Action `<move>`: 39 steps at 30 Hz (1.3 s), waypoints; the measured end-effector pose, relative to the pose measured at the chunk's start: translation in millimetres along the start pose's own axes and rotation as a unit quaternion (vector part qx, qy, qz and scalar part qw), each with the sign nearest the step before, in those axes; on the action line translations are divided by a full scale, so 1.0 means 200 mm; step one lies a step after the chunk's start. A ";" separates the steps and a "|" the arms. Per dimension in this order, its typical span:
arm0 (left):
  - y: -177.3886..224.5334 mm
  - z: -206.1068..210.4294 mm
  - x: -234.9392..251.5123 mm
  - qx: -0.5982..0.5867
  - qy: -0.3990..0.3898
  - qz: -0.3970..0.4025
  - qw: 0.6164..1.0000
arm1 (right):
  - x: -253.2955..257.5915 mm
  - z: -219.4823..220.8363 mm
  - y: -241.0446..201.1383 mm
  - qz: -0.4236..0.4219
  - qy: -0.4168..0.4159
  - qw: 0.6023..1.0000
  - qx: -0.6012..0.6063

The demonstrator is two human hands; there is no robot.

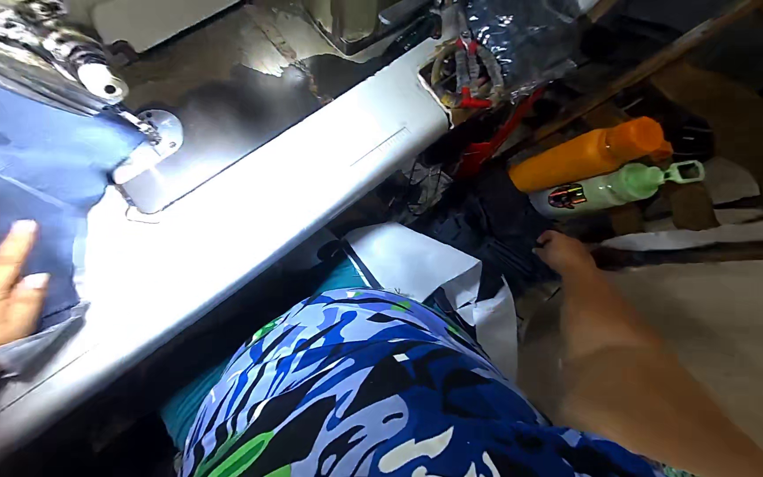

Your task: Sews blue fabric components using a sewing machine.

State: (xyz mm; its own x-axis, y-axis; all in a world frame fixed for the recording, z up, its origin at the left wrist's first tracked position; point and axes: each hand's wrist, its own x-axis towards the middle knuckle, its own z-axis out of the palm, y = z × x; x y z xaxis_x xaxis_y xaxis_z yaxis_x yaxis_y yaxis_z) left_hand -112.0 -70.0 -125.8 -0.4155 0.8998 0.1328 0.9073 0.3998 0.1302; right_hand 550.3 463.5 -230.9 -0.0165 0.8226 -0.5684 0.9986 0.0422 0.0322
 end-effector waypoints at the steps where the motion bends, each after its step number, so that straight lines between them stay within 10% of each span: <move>1: 0.12 -0.03 0.05 0.054 -0.042 0.011 0.998 | -0.02 -0.02 -0.02 -0.005 -0.005 1.000 -0.012; 8: 0.94 -0.02 0.29 0.019 -0.052 -0.030 0.998 | -0.03 -0.03 -0.04 -0.059 -0.020 0.993 -0.099; 24: 1.16 -0.17 0.26 -0.055 -0.171 -0.130 0.975 | 0.05 -0.17 -0.03 -0.075 -0.045 0.979 -0.182; 29: 0.96 -0.13 0.41 -0.054 -0.005 -0.012 0.998 | -0.17 -0.59 -0.23 0.012 -0.082 0.994 -0.071; 34: 0.89 -0.03 0.49 -0.035 -0.045 -0.067 0.996 | -0.58 -0.93 -0.83 -0.229 0.095 0.962 0.112; 39: 1.00 0.00 0.46 -0.036 -0.048 -0.114 0.992 | -0.95 -0.60 -1.70 -0.479 0.256 0.839 0.026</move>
State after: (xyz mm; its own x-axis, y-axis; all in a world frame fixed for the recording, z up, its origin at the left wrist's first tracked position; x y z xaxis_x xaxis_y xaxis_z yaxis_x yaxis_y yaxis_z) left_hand 30.5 93.0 -86.7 -0.5976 0.8018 -0.0024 0.7826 0.5839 0.2160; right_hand 208.0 361.0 -34.3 -0.8198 0.5608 0.1155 0.5146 0.8101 -0.2808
